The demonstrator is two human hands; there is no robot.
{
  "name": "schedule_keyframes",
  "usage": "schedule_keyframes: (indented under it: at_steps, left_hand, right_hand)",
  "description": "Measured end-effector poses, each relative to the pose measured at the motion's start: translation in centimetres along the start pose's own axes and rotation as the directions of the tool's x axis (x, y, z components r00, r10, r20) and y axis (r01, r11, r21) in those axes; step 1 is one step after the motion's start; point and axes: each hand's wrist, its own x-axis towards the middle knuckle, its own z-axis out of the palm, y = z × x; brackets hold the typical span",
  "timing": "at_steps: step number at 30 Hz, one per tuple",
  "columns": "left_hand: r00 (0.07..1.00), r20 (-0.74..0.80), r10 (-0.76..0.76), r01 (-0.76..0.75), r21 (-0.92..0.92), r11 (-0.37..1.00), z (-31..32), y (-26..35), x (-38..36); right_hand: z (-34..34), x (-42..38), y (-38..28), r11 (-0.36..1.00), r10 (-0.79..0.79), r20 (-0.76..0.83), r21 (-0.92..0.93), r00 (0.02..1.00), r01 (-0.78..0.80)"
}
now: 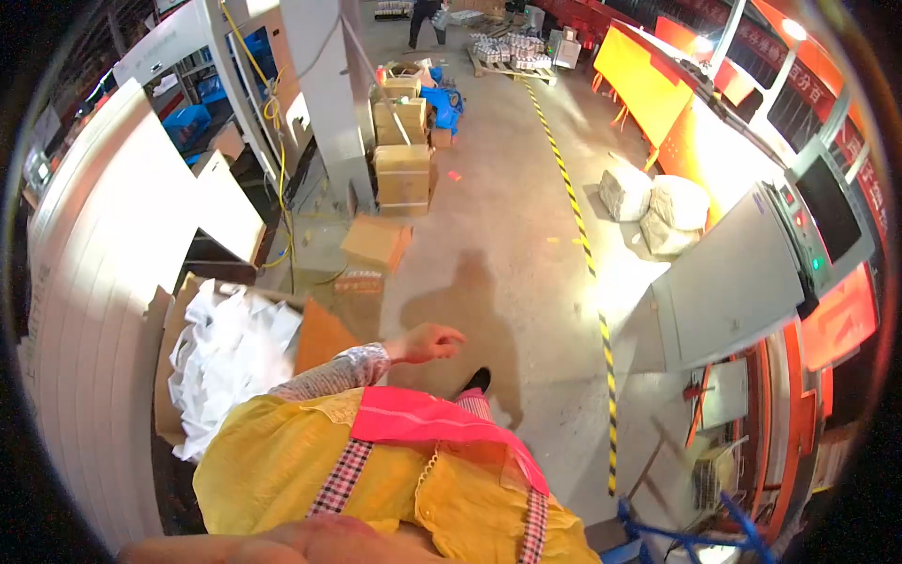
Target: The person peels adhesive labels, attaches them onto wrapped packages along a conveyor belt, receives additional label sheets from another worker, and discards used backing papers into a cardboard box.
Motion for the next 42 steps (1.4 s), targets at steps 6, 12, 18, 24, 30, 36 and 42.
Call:
schedule_keyframes:
  at_steps: [6,12,18,24,30,36,42]
  left_hand:
    - [0.849,-0.253,-0.463,0.528,0.365,0.767,-6.5,-26.0,7.3]
    - [0.511,0.009,-0.86,0.744,0.497,0.447,-18.4,-21.5,7.5]
    - [0.371,-0.11,-0.922,0.919,0.183,0.349,-31.0,-31.3,25.1]
    - [0.53,-0.517,-0.672,0.662,-0.243,0.709,-54.0,-40.2,63.1]
    - [0.642,-0.706,-0.3,-0.031,-0.415,0.909,-82.6,-34.0,101.4]
    - [0.266,-0.841,-0.471,-0.267,-0.534,0.803,-103.6,-29.9,117.9]
    - [0.098,-0.889,-0.446,-0.261,-0.456,0.851,-122.2,-33.8,122.3]
  right_hand:
    - [-17.4,19.4,-15.4,0.968,-0.25,-0.067,-0.048,0.966,0.247]
    - [-41.1,43.3,-44.7,0.587,-0.527,-0.274,0.567,0.804,0.578]
    - [-56.9,56.2,-64.7,0.751,-0.66,-0.247,-0.253,0.709,0.61]
    - [-63.9,67.7,-71.0,0.892,-0.448,-0.144,-0.129,0.882,0.432]
    - [-73.7,86.0,-82.0,0.94,-0.315,-0.069,-0.16,0.947,0.301]
    - [-89.7,108.3,-102.6,0.874,-0.429,-0.073,-0.284,0.9,0.394]
    - [-107.1,133.3,-140.3,0.579,-0.805,-0.084,-0.329,0.587,0.746]
